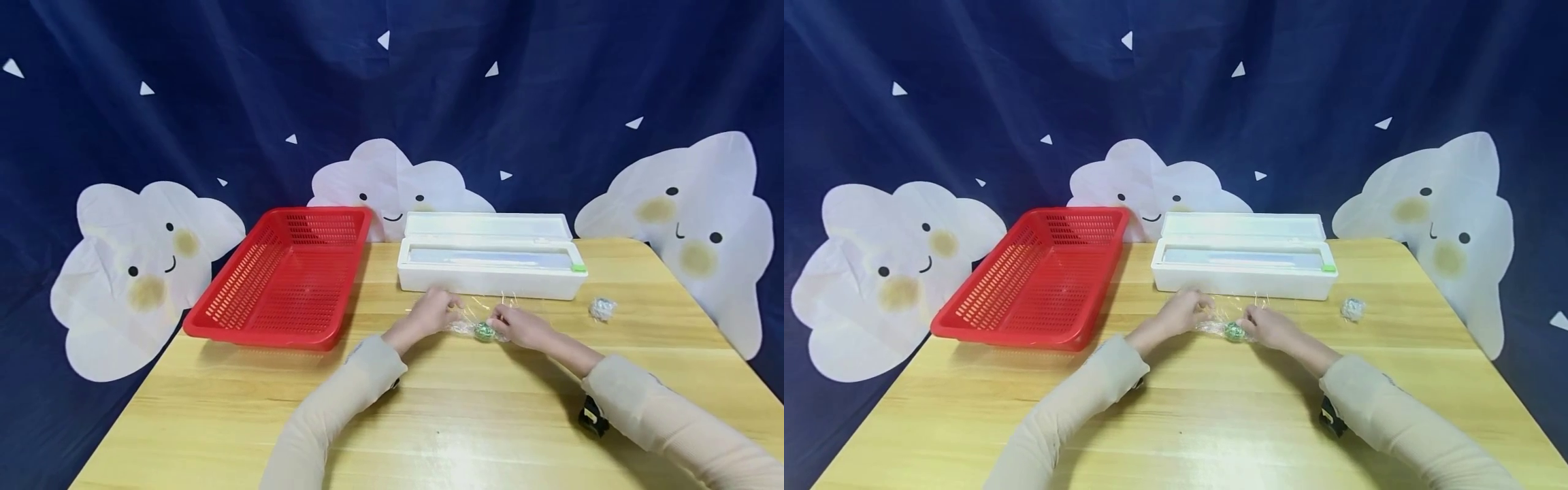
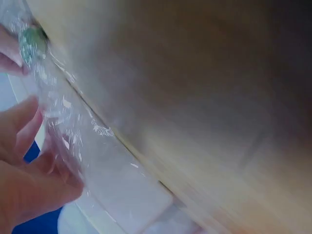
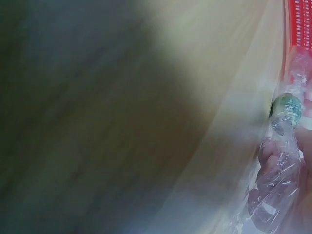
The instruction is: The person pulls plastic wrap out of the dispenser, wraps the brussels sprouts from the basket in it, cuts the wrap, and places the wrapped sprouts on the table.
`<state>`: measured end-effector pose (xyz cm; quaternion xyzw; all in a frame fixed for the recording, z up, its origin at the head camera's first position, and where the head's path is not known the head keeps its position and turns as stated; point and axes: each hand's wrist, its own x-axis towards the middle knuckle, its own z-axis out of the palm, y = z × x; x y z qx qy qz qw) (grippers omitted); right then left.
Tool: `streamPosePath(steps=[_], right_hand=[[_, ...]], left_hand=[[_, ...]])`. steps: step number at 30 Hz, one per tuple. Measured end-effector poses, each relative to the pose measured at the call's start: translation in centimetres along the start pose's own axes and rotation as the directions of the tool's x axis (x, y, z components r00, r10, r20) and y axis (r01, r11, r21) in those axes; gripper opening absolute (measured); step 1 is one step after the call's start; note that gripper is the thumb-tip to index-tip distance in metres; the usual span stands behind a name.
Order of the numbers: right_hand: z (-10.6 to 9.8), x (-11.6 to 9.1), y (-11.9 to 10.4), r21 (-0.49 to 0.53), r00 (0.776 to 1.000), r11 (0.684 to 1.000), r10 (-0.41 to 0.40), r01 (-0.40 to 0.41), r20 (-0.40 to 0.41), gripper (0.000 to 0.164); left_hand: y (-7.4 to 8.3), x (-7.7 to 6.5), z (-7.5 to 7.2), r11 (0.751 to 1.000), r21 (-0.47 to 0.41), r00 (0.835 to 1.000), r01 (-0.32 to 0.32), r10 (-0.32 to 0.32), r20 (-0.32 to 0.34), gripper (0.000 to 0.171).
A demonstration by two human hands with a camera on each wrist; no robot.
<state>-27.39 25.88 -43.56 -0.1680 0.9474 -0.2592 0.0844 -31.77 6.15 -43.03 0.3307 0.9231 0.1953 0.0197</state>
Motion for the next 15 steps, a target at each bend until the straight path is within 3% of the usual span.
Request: streamPosePath(steps=[3,7,11,15], right_hand=[[0.0,0.1,0.4,-0.011,1.000,1.000,-0.013,0.013,-0.007,0.020],[0.0,0.2,0.6,0.007,1.000,1.000,-0.025,0.026,-0.014,0.021],[0.2,0.1,0.6,-0.029,0.993,0.998,-0.063,0.060,-0.096,0.018],[0.4,-0.5,0.4,-0.151,0.957,0.980,-0.162,0.128,-0.240,0.019]], left_hand=[[1.0,-0.3,0.3,0.991,0.114,0.996,-0.072,0.078,-0.046,0.027],[2.3,-0.6,0.7,0.958,0.221,0.983,-0.181,0.178,0.033,0.036],[2.7,-0.8,1.0,0.941,0.275,0.980,-0.196,0.178,0.089,0.041],[2.4,-0.9,1.1,0.950,0.263,0.982,-0.167,0.135,0.135,0.048]])
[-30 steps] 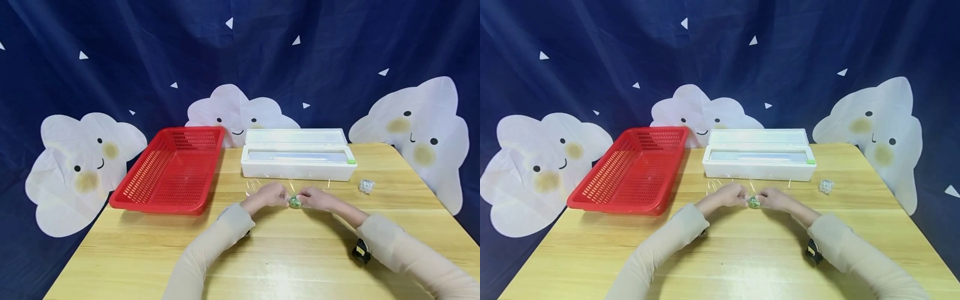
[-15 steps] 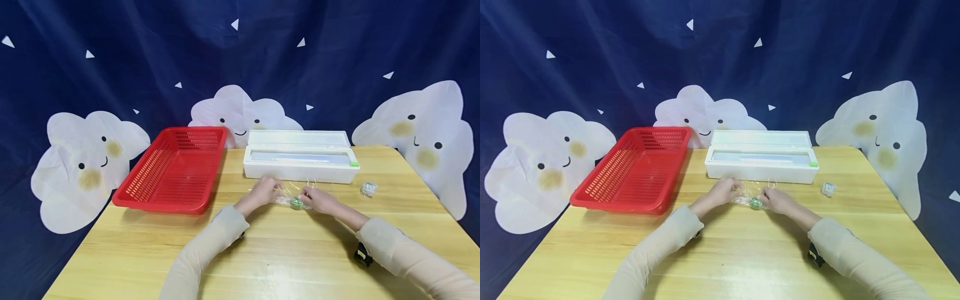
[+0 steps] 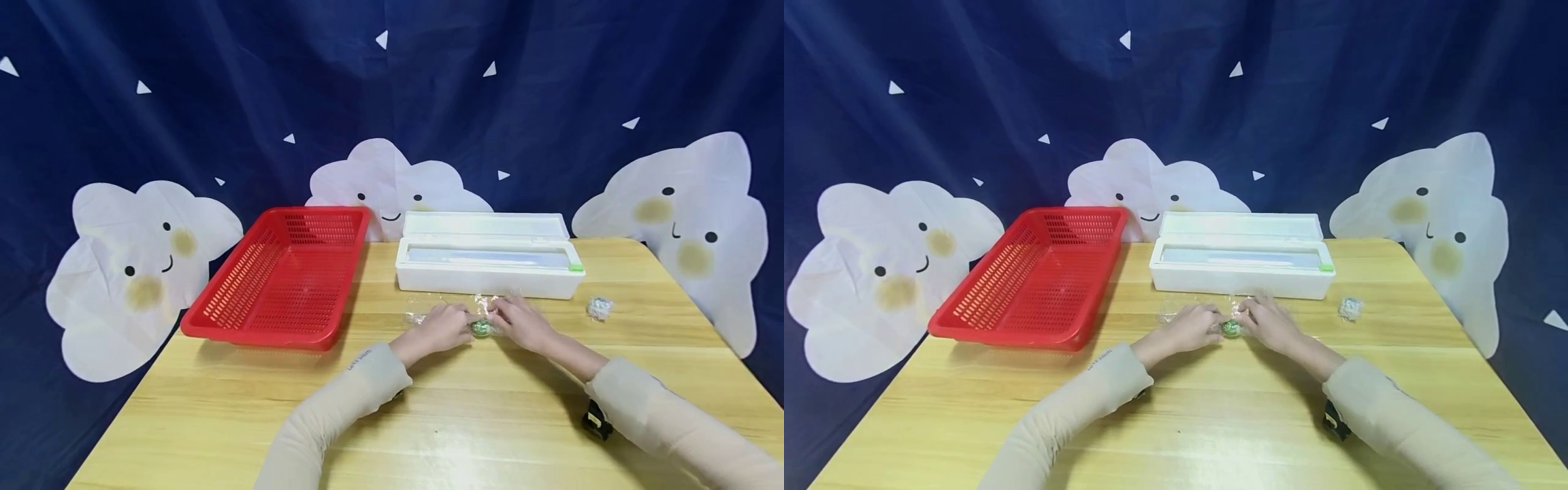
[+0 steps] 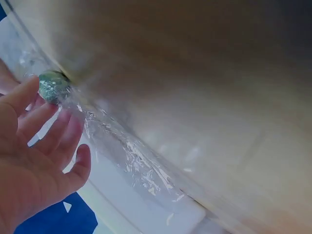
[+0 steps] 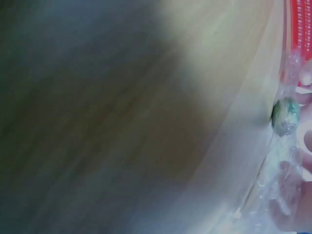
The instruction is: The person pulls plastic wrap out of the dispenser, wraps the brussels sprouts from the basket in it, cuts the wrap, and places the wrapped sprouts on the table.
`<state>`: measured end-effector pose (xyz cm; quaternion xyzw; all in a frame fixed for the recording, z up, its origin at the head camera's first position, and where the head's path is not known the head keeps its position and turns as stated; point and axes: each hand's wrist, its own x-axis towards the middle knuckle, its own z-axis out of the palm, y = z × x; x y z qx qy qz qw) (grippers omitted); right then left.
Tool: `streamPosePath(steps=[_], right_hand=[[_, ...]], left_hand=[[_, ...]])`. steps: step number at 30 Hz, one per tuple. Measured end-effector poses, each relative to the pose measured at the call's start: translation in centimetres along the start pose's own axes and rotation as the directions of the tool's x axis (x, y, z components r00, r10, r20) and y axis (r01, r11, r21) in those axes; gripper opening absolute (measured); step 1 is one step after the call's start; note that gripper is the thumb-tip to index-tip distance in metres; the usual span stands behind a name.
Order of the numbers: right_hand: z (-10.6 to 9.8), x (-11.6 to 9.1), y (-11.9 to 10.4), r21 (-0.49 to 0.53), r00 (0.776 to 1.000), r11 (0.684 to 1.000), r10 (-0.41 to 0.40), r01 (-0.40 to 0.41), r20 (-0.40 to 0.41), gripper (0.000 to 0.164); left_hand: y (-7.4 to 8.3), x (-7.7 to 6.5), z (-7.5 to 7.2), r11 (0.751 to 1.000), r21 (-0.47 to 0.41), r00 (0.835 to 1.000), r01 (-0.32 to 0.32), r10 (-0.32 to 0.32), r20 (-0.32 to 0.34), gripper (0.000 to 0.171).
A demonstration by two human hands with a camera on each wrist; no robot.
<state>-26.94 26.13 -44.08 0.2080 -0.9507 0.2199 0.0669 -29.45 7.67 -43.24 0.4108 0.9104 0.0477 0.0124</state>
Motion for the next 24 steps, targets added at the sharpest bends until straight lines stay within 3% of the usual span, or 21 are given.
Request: streamPosePath(steps=[3,8,15,24], right_hand=[[-0.1,-0.4,-0.5,-0.082,0.996,0.994,-0.079,0.074,-0.049,0.028],[0.1,-0.5,-1.0,-0.153,0.988,0.978,-0.150,0.145,-0.024,0.036],[0.8,0.0,-0.7,-0.112,0.993,0.988,-0.112,0.106,-0.048,0.031],[0.9,0.4,-0.2,-0.050,0.998,0.997,-0.067,0.066,-0.017,0.021]], left_hand=[[-0.2,0.0,0.0,0.999,-0.029,0.999,0.016,-0.015,0.034,0.053],[-0.4,0.0,-0.2,0.998,-0.031,0.997,0.050,-0.048,0.055,0.053],[-0.4,0.5,-0.3,0.996,-0.051,0.994,0.069,-0.065,0.086,0.053],[-0.4,0.7,-0.6,0.992,-0.051,0.985,0.114,-0.106,0.136,0.052]])
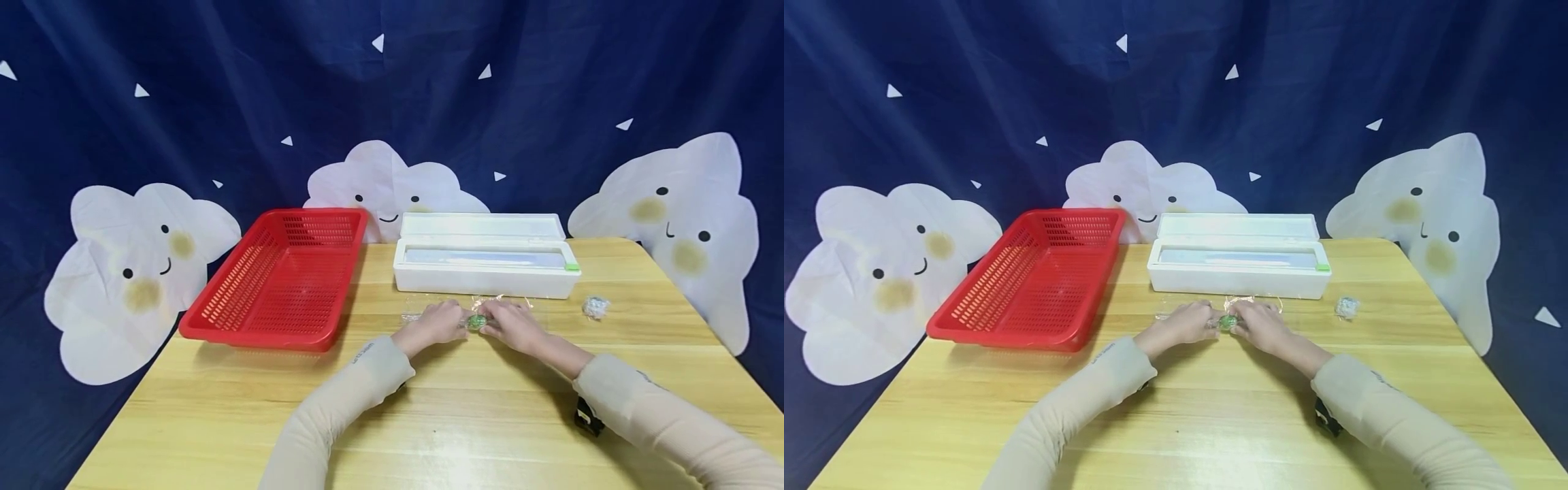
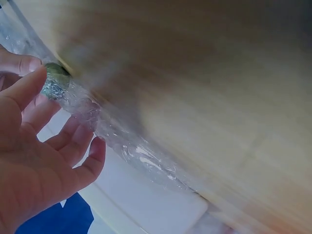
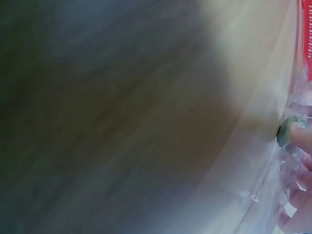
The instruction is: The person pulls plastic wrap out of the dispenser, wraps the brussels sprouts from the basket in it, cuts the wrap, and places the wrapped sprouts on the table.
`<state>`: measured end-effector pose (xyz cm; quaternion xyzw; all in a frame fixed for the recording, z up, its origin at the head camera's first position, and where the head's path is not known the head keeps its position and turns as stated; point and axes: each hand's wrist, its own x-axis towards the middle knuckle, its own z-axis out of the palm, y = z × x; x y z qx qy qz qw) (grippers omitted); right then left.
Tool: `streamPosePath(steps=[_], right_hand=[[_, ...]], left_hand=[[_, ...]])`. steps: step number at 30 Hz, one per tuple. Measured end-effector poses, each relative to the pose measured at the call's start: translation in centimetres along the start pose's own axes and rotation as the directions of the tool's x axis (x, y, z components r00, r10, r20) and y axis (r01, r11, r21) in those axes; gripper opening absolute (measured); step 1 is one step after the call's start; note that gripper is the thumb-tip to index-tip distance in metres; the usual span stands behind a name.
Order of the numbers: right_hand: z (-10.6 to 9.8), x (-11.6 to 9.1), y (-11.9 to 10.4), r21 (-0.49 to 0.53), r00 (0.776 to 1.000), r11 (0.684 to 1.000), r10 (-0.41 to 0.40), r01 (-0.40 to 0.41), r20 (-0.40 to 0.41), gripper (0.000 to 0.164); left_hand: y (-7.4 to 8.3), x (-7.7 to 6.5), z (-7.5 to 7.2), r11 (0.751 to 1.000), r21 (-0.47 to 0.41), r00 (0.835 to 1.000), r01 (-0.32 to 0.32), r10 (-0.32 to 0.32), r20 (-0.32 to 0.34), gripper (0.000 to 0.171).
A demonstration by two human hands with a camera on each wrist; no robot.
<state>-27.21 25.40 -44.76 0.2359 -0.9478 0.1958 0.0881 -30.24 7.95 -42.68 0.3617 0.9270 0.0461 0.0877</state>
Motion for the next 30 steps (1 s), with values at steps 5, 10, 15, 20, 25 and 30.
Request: streamPosePath(steps=[5,10,15,20,25,30], right_hand=[[-0.2,-0.2,-0.2,0.031,0.999,0.999,-0.010,0.009,0.049,0.014],[-0.2,-1.1,-0.8,0.128,0.991,0.992,-0.023,0.005,0.132,0.011],[-0.4,-1.6,-1.5,0.171,0.979,0.985,-0.052,0.018,0.197,0.011],[-0.7,-1.6,-2.0,0.167,0.969,0.986,-0.068,0.029,0.236,0.015],[-0.8,-1.5,-1.8,0.121,0.969,0.992,-0.056,0.028,0.239,0.016],[-0.8,-1.3,-1.6,0.117,0.967,0.993,-0.050,0.021,0.251,0.016]], left_hand=[[-0.1,-0.2,0.0,0.999,0.021,0.999,-0.032,0.031,0.010,0.049],[0.0,-0.7,0.1,0.997,0.050,0.997,-0.067,0.064,0.049,0.043],[0.1,-1.4,0.2,0.995,0.028,0.992,-0.100,0.098,0.073,0.038],[-0.1,-1.7,0.4,0.993,-0.017,0.992,-0.113,0.114,0.060,0.036],[-0.4,-1.7,0.8,0.991,-0.015,0.991,-0.131,0.131,-0.022,0.039],[-0.4,-1.8,0.7,0.987,0.029,0.985,-0.158,0.159,-0.070,0.034]])
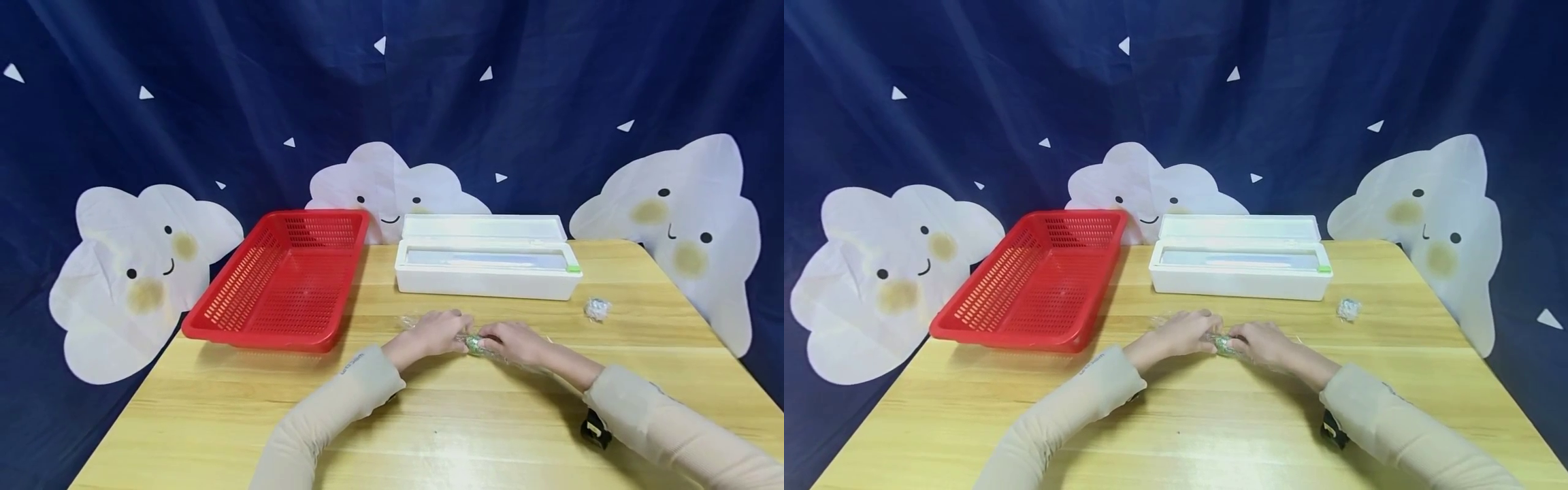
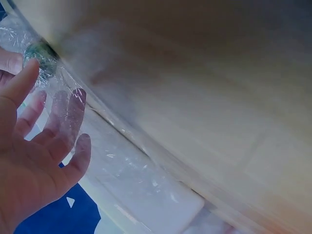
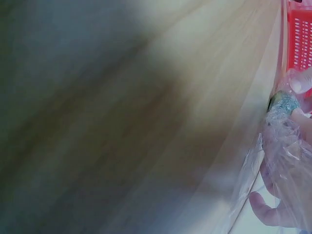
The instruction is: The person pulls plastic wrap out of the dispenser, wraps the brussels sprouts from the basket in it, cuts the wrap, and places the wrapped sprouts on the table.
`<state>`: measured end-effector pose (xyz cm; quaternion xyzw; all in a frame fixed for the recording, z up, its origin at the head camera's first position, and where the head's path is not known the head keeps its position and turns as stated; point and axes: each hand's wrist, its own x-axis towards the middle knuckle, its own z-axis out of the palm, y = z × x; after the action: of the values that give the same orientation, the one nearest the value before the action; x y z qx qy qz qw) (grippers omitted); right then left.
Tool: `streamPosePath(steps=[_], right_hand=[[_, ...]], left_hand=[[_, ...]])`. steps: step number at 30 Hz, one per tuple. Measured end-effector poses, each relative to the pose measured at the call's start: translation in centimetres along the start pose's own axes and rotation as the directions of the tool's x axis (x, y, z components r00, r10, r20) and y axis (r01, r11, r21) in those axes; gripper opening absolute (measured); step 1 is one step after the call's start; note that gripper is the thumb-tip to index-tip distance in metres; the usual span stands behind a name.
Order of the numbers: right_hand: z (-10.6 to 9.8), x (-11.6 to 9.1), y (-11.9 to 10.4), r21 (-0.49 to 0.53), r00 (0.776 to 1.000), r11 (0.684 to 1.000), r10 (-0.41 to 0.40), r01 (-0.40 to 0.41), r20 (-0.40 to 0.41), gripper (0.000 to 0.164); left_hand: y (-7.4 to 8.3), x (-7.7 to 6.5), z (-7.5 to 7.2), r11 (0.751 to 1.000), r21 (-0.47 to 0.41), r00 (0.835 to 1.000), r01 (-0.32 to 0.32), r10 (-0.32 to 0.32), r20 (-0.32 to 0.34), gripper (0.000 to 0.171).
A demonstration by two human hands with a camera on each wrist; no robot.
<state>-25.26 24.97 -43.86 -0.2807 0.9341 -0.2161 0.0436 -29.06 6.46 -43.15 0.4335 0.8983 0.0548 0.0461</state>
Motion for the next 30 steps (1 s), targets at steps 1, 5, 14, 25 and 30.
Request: streamPosePath(steps=[1,5,14,25,30], right_hand=[[0.0,0.0,0.1,0.004,1.000,1.000,0.005,-0.005,0.005,0.016],[-0.1,0.1,0.2,0.027,0.999,0.999,0.034,-0.034,0.022,0.017],[-0.1,-0.3,-0.1,-0.041,0.995,0.999,0.033,-0.036,-0.090,0.032],[0.2,-0.8,-1.6,-0.299,0.984,0.954,-0.073,0.022,-0.161,0.044],[0.7,-0.4,-1.3,-0.311,0.986,0.950,-0.046,-0.006,-0.160,0.036]], left_hand=[[0.0,0.0,0.0,1.000,0.012,1.000,-0.006,0.006,-0.002,0.032],[0.0,0.1,0.2,0.999,0.040,1.000,-0.015,0.015,0.004,0.027],[0.2,0.3,0.1,0.998,0.066,1.000,0.016,-0.017,0.015,0.023],[-0.2,0.7,-0.1,0.999,0.021,0.999,0.026,-0.027,0.029,0.017],[-0.4,0.8,0.1,0.999,0.024,0.999,0.026,-0.027,0.035,0.018]])
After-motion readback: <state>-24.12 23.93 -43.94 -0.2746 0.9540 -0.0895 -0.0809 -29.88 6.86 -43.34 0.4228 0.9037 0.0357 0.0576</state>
